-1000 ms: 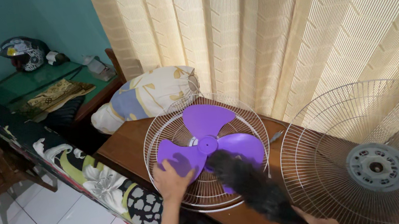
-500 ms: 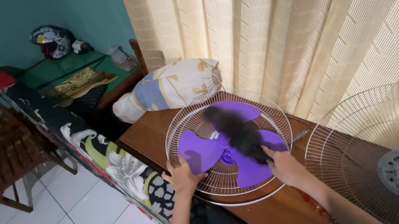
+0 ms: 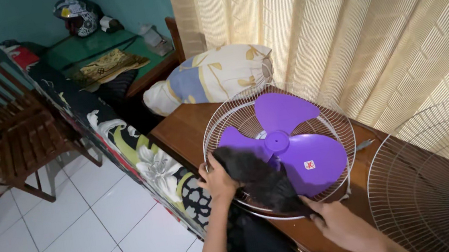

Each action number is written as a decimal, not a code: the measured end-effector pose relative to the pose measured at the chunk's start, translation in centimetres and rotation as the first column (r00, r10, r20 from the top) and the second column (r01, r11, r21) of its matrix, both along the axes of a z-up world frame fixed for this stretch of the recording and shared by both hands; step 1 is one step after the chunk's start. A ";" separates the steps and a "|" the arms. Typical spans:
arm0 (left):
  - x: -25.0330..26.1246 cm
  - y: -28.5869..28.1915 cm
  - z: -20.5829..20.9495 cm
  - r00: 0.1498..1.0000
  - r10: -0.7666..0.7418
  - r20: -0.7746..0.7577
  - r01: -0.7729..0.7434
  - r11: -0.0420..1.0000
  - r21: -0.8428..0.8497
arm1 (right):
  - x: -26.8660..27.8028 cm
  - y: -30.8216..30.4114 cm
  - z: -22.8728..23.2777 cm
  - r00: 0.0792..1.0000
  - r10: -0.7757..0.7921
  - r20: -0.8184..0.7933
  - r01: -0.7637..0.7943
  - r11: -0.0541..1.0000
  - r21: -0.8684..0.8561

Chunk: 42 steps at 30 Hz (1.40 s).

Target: The person disassembles a purple electric fan by removing the front grille, unscrewing the central hub nut, and detaching the fan blades. They then use a duster to clean the blades and begin reattaching the front grille to the fan base.

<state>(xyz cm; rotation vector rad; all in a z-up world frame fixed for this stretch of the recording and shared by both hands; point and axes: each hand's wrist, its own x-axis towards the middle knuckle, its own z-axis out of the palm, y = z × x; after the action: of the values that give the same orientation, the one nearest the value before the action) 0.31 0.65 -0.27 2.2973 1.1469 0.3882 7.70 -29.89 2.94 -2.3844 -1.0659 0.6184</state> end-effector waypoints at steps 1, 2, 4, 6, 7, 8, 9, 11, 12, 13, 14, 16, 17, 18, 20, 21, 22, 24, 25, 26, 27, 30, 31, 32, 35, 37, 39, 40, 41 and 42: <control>-0.1 -0.1 0.0 1.000 0.011 0.011 -0.011 1.000 0.005 | 0.3 0.1 0.0 0.999 0.021 0.032 -0.022 0.999 0.029; 0.1 -0.1 0.1 1.000 0.019 0.003 -0.019 1.000 -0.022 | 0.8 0.6 0.0 0.997 -0.022 0.077 0.019 0.999 0.041; 0.1 -0.1 -0.2 0.999 0.034 -0.023 -0.035 0.996 -0.080 | 1.4 1.5 0.1 0.982 -0.107 0.156 0.098 0.993 0.066; 0.4 -0.1 -0.7 0.999 0.025 -0.030 -0.028 0.994 -0.103 | 0.6 2.4 0.4 0.995 -0.099 0.028 0.099 0.995 0.007; 0.6 0.2 -1.0 0.999 0.022 -0.032 -0.026 0.994 -0.111 | 0.2 3.3 0.7 0.995 -0.096 -0.036 0.096 0.995 -0.018; 0.6 0.3 -1.3 1.000 0.000 0.007 0.000 0.998 -0.059 | -0.3 3.5 1.4 0.978 -0.122 -0.171 0.111 0.991 -0.074; 0.5 0.4 -1.7 0.999 -0.022 0.046 0.022 1.000 -0.005 | -0.9 3.0 2.3 0.942 -0.150 -0.301 0.116 0.985 -0.129; 0.2 0.9 -2.1 0.995 -0.053 0.079 0.050 0.998 0.039 | -1.4 2.7 4.3 0.859 -0.186 -0.477 0.126 0.980 -0.155; -0.1 1.2 -2.2 0.995 -0.061 0.075 0.059 0.998 0.029 | -1.3 2.2 5.5 0.828 -0.186 -0.529 0.140 0.982 -0.126; -0.5 1.3 -2.2 0.995 -0.069 0.069 0.067 0.998 0.017 | -1.3 2.1 6.4 0.793 -0.184 -0.580 0.156 0.983 -0.099; -0.9 1.4 -2.2 0.993 -0.052 0.103 0.053 0.999 -0.009 | -1.2 2.1 7.1 0.790 -0.171 -0.589 0.155 0.985 -0.079; -1.6 1.5 -1.7 0.985 -0.014 0.172 0.025 0.998 -0.061 | -0.8 2.3 8.4 0.784 -0.145 -0.603 0.152 0.988 -0.040; -1.8 1.4 -1.2 0.939 -0.052 0.339 0.052 0.999 0.009 | -0.8 2.9 8.6 0.787 -0.100 -0.609 0.147 0.989 0.027; -2.1 1.2 -0.7 0.864 -0.099 0.493 0.066 0.994 0.084 | -1.0 3.7 8.7 0.789 -0.056 -0.611 0.142 0.985 0.094; -2.6 1.2 0.5 0.773 0.008 0.634 0.087 0.989 -0.119 | -1.6 5.8 8.4 0.793 -0.011 -0.609 0.164 0.967 0.197; -2.8 1.3 1.1 0.784 0.157 0.600 0.110 0.917 -0.383 | -2.1 7.4 8.1 0.798 -0.008 -0.603 0.189 0.953 0.237; -3.0 1.6 1.8 0.799 0.286 0.529 0.130 0.776 -0.617 | -2.6 9.2 7.8 0.801 -0.006 -0.598 0.214 0.937 0.277; -3.6 2.3 2.8 0.795 0.365 0.485 0.163 0.642 -0.749 | -3.8 12.9 6.9 0.760 0.025 -0.649 0.288 0.883 0.371; -3.8 2.6 3.0 0.795 0.401 0.456 0.179 0.564 -0.806 | -4.5 14.8 6.4 0.777 0.013 -0.630 0.302 0.869 0.391; -3.9 3.0 3.1 0.757 0.329 0.564 0.249 0.654 -0.714 | -5.1 16.6 5.9 0.793 0.001 -0.610 0.316 0.855 0.412; -4.0 3.6 3.0 0.712 0.246 0.658 0.310 0.731 -0.608 | -5.7 18.3 5.4 0.797 0.052 -0.602 0.283 0.848 0.449; -4.2 7.1 2.3 0.642 0.193 0.742 0.306 0.823 -0.478 | -6.7 22.9 4.1 0.829 0.163 -0.535 0.175 0.832 0.526; -4.0 8.7 1.9 0.631 0.212 0.746 0.278 0.837 -0.472 | -6.5 24.0 3.9 0.858 0.170 -0.485 0.132 0.839 0.528; -4.1 10.2 1.4 0.623 0.255 0.739 0.270 0.817 -0.510 | -6.2 24.9 3.7 0.883 0.178 -0.434 0.089 0.845 0.527; -3.6 14.6 -0.5 0.630 0.299 0.717 0.245 0.799 -0.548 | -4.7 26.1 3.5 0.989 0.108 0.096 -0.142 0.863 0.485; -2.7 16.9 -2.0 0.675 0.231 0.701 0.212 0.849 -0.483 | -4.2 26.1 3.1 0.976 0.047 0.211 -0.120 0.928 0.352; -1.4 18.0 -3.9 0.714 0.164 0.681 0.165 0.905 -0.391 | -3.7 26.1 2.3 0.959 0.026 0.283 -0.095 0.968 0.232; -0.6 18.4 -4.8 0.734 0.134 0.666 0.143 0.928 -0.344 | -3.5 26.1 1.8 0.955 0.032 0.295 -0.088 0.980 0.179; 0.4 18.5 -5.7 0.737 0.171 0.654 0.141 0.907 -0.396 | -3.3 25.9 1.0 0.951 0.036 0.306 -0.077 0.990 0.122; 1.4 18.4 -6.5 0.739 0.207 0.641 0.139 0.884 -0.446 | -3.1 25.9 0.3 0.949 0.036 0.312 -0.073 0.991 0.109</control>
<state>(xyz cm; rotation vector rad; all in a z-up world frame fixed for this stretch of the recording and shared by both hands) 1.74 19.07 -6.82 1.4928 0.7820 0.7886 4.64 -3.99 3.22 -2.4027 -1.2633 0.1913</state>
